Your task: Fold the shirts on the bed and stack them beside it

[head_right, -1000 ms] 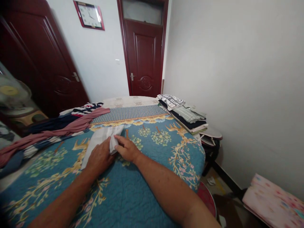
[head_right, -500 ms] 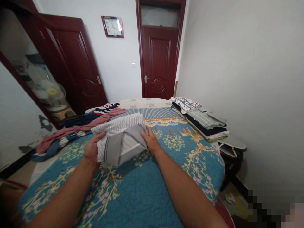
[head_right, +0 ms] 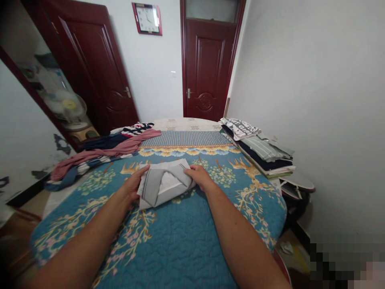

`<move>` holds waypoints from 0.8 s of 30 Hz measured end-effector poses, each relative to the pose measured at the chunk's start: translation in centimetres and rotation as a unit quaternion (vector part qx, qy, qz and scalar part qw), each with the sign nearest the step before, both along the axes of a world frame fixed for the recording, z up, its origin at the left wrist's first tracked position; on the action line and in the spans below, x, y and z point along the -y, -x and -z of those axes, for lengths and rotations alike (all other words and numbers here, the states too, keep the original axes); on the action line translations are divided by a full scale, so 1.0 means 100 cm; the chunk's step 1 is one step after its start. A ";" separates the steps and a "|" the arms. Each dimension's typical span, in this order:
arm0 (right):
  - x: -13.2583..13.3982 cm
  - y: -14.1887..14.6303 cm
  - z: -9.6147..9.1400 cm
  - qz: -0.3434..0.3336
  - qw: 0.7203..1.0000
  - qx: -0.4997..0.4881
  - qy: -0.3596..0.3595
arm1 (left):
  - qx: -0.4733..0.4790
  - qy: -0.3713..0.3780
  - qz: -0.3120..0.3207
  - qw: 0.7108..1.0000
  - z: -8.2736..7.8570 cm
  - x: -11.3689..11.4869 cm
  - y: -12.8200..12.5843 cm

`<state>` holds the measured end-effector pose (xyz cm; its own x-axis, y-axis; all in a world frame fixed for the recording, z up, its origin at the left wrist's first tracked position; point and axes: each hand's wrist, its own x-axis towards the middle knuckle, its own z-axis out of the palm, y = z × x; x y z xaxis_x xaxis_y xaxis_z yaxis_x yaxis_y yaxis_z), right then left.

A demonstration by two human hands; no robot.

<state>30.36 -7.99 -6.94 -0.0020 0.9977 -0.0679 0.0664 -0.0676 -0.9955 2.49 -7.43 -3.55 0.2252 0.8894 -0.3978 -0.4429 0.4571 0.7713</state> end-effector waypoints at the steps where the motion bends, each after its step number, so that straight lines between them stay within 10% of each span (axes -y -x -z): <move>1: 0.000 0.000 0.000 -0.002 1.000 -0.012 -0.004 | -0.007 0.006 -0.005 1.000 -0.001 0.001 0.001; 11: -0.006 -0.002 0.006 0.041 0.989 -0.141 -0.022 | -0.075 -0.088 -0.049 0.992 0.009 0.006 0.006; 24: -0.005 -0.028 -0.012 -0.045 0.966 -0.252 0.026 | 0.110 -0.021 0.090 0.990 -0.002 0.005 0.017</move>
<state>33.17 -7.50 -5.73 -0.1348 0.9872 -0.0850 -0.4183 -0.1345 -0.8983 0.78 -7.96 -3.34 0.4589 0.8415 -0.2851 -0.5159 0.5136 0.6856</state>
